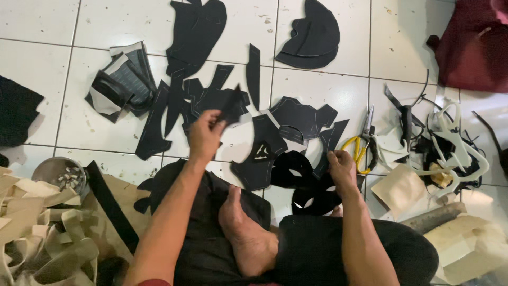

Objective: The person sits on the floor and handles black cut-out pieces, aligning and folding them by hand. They pick up a piece, fold it, and place it back among other similar pieces scattered on the tiled floor.

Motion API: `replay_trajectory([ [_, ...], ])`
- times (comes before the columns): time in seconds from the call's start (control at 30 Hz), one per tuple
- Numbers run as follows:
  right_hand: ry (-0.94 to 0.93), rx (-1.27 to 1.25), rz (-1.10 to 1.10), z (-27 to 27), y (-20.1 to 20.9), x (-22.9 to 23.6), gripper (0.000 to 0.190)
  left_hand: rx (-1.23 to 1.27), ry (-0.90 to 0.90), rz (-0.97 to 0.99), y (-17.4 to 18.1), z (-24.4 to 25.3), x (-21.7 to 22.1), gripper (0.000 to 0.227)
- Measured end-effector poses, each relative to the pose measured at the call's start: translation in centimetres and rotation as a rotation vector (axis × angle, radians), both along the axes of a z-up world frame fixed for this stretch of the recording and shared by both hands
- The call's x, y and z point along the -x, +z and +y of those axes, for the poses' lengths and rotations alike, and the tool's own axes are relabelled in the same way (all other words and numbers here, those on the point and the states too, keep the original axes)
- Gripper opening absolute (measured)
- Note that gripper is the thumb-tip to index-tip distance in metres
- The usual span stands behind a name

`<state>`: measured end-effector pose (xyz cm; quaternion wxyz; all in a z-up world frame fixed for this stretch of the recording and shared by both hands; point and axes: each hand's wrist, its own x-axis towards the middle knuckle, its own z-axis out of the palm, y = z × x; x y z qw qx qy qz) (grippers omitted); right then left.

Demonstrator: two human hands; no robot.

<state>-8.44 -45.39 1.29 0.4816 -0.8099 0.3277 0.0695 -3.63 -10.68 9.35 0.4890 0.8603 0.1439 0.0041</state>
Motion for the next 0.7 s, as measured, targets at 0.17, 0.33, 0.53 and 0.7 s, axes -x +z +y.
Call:
replay_trajectory([
  [0.17,-0.002,-0.02,-0.025,-0.2,-0.8,0.1,0.039,-0.047,0.165,0.01,-6.6,9.0,-0.3,0.025],
  [0.33,0.059,0.08,0.013,-1.0,-2.0,0.2,0.036,0.268,0.325,0.283,-12.2,11.7,0.0,0.025],
  [0.53,0.004,0.027,-0.039,-0.5,-2.2,0.1,0.035,0.194,0.219,0.386,-13.8,11.5,-0.7,0.034],
  [0.7,0.005,0.02,0.007,0.3,0.6,0.1,0.035,0.005,0.226,0.529,-12.6,11.6,-0.2,0.026],
])
